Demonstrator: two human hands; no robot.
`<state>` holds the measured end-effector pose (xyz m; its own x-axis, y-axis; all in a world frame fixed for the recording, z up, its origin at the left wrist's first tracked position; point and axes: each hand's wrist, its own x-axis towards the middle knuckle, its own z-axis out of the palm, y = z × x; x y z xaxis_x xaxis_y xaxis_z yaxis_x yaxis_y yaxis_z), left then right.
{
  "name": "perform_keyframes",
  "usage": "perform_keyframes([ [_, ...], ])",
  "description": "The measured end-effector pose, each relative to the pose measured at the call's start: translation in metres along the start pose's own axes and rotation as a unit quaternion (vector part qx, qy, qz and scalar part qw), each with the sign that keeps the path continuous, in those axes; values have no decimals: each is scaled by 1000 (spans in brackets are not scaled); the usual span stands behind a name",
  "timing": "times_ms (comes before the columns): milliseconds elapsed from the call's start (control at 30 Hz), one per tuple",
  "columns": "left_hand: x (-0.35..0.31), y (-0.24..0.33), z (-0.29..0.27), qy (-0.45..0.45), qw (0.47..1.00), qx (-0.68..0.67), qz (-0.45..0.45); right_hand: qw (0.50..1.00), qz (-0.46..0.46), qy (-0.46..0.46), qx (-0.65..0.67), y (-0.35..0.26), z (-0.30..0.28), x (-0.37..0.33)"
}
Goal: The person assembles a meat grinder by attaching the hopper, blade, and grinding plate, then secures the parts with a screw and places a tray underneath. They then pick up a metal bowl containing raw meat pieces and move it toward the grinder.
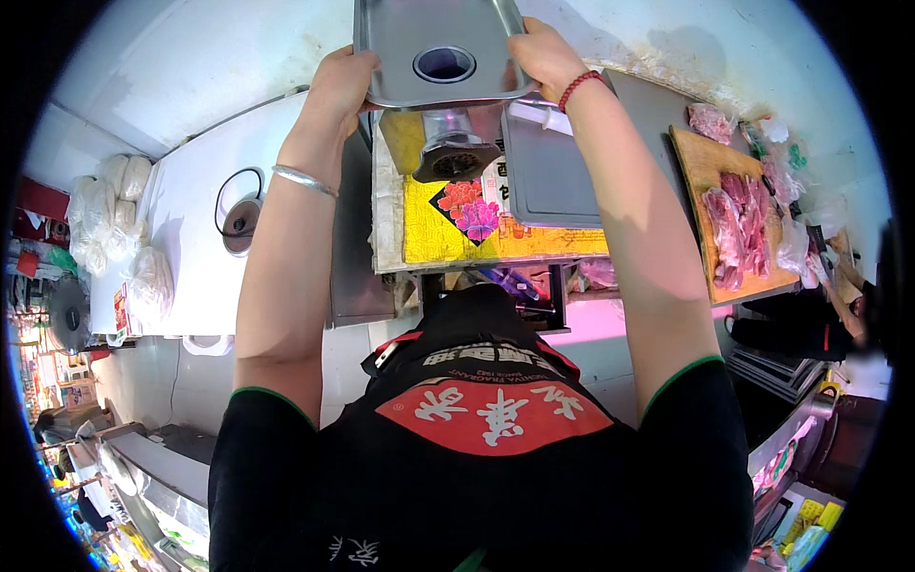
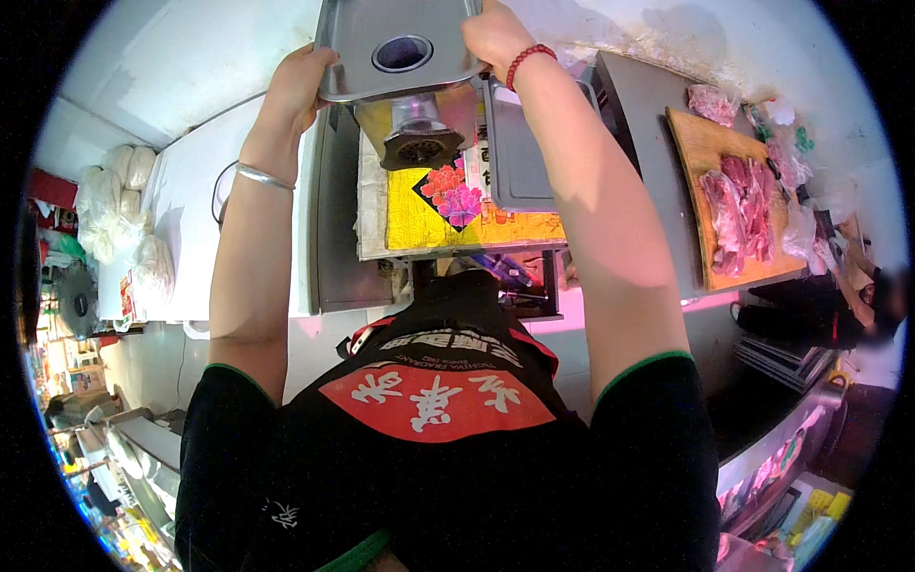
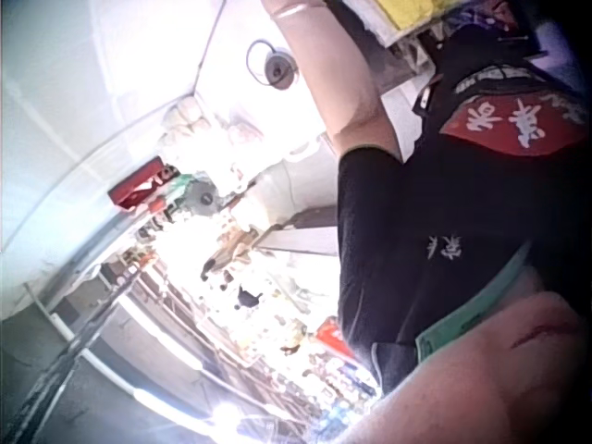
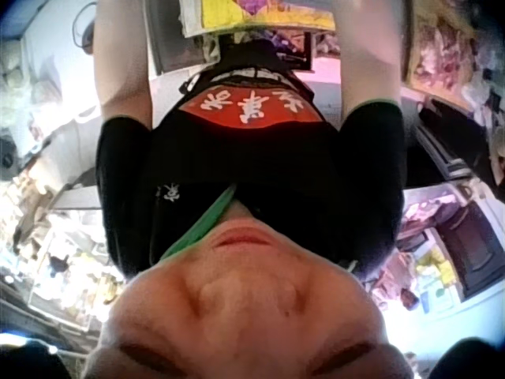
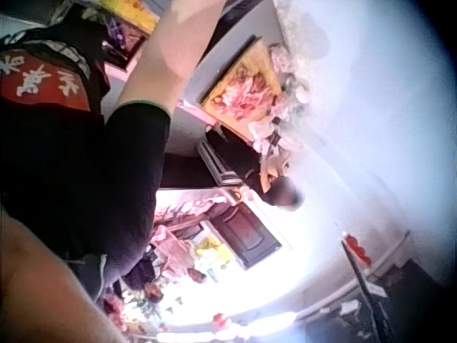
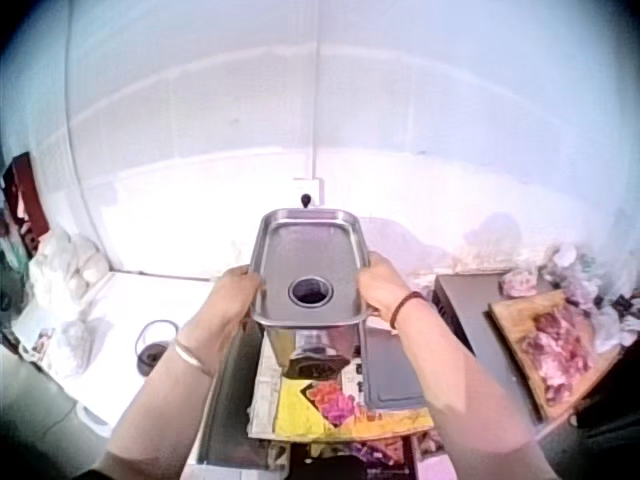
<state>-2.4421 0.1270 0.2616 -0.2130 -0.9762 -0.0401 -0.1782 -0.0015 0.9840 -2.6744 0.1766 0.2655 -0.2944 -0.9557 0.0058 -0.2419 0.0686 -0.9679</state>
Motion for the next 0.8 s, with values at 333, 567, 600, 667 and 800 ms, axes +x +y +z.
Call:
perform_keyframes([
  [333,-86,-107,-21,26,989,-142,-43,982,-7,102,160,78,-11,-77],
  [567,-262,-316,-77,-86,942,24,-325,911,364,116,157,280,-5,-282],
  [600,-276,-341,-84,-98,937,30,-333,904,379,121,156,290,-8,-292],
  [667,-291,-379,-93,-115,931,38,-344,900,381,131,165,300,-13,-296],
  [800,-274,-311,-61,-139,928,75,-339,919,340,133,150,312,-25,-263],
])
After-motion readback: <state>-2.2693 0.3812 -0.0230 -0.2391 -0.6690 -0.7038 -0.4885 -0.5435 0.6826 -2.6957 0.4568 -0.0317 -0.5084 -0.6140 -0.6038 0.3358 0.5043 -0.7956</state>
